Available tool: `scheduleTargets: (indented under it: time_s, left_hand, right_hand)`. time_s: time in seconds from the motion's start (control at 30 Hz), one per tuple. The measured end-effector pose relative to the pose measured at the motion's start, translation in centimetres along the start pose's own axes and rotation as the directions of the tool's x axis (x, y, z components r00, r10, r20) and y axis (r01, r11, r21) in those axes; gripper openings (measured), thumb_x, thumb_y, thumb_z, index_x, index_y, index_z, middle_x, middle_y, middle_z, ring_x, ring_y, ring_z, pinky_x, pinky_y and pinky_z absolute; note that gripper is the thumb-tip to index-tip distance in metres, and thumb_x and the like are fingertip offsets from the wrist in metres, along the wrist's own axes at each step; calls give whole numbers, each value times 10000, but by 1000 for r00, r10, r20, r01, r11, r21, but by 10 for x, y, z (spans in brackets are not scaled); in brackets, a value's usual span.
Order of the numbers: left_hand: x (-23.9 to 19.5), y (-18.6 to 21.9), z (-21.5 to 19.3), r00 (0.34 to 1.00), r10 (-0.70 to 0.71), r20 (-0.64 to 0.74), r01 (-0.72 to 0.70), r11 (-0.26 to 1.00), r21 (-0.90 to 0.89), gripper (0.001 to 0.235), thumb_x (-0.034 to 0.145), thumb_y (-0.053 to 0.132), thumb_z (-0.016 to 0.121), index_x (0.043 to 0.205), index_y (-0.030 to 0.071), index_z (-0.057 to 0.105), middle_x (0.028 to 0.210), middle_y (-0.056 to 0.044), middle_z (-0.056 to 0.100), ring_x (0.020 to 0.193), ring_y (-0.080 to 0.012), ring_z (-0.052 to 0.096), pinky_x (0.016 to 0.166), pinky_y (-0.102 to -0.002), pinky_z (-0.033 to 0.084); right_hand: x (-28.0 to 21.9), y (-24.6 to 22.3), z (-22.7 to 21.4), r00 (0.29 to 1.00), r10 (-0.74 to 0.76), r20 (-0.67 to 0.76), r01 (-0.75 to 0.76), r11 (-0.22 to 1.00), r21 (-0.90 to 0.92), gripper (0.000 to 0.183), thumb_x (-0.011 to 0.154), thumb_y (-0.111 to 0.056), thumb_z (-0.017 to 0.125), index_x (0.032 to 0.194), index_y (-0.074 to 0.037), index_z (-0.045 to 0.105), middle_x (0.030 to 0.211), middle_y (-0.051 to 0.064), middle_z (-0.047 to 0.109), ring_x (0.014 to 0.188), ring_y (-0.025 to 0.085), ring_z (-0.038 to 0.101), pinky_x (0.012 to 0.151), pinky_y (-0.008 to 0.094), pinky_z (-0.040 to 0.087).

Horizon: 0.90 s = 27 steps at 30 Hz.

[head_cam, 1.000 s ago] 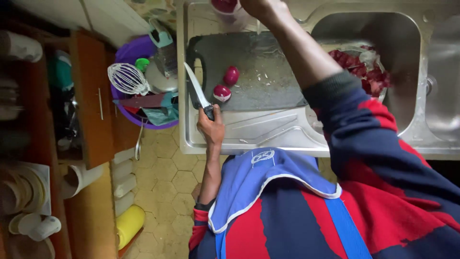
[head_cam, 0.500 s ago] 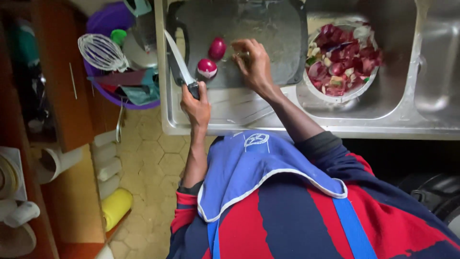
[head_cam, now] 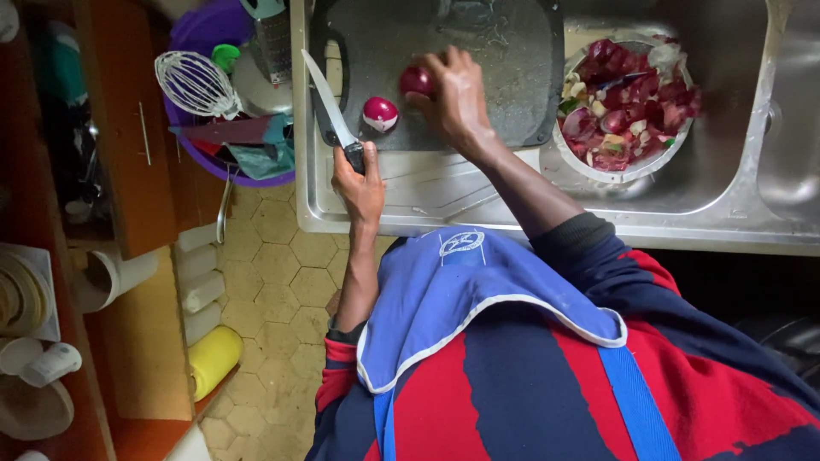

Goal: The person peels and chops red onions on a cutting board using a knife. They remove the outer layers and trim the ends, then slice the onion into thin pieces and dice them into smaller bits. The onion skins and scraps are discarded into a bowl in the sink.

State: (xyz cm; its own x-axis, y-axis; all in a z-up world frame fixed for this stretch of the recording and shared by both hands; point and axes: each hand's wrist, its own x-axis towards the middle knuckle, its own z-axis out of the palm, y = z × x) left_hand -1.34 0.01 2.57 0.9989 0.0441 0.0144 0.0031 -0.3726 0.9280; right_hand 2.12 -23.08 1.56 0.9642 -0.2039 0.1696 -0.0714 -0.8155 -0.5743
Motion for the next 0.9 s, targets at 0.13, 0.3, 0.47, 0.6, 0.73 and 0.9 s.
scheduleTargets:
  time_s: [0.13,0.3,0.47,0.6,0.73,0.9]
  left_hand:
    - [1,-16,-2,992,125,7,-125,990,65,370,1149,420,679,1133,50,669,958,-141,787,833,-284,748,739,-449,575]
    - [-13,7,-2,990,13,142,-27,995,94,363,1195,452,555,1148,96,608,806,-61,722,655,-221,706,582,-406,562]
    - [-27,14,10,947,-25,320,-18,991,131,380,1201,498,482,1207,160,656,876,-7,798,742,-232,789,660,-442,590]
    - [-28,-9,9,920,-61,387,-32,973,229,530,1170,587,458,1276,109,659,890,-74,855,845,-287,887,792,-478,609]
    - [-22,1,5,920,40,389,-139,963,230,428,1202,484,469,1171,97,648,866,-96,857,856,-399,823,832,-534,570]
    - [-22,3,27,895,-78,439,-31,971,235,464,1176,512,482,1315,93,627,911,-117,881,878,-313,892,832,-501,608]
  right_hand:
    - [-13,18,-14,987,160,-13,-159,987,30,559,1027,-399,949,1434,-79,737,1172,262,778,1018,462,722,823,613,568]
    - [-7,16,-35,986,-145,84,128,974,186,748,949,70,900,1638,-89,660,1630,229,639,1414,466,596,1118,623,575]
    - [-19,14,-22,971,-239,1,234,955,184,515,982,29,896,1476,-53,778,1468,180,738,1173,400,660,964,533,592]
    - [-41,25,-27,998,55,-37,-43,964,264,536,947,18,952,1441,-12,745,1449,261,629,1280,446,617,1000,531,712]
    - [-75,60,-39,982,89,-169,-73,992,99,561,936,-194,1034,1429,-146,770,1359,196,679,1183,413,643,947,524,561]
    - [-96,63,-50,979,33,-200,-4,990,143,503,1085,-213,899,1534,-94,706,1419,189,688,1253,399,675,1063,518,521]
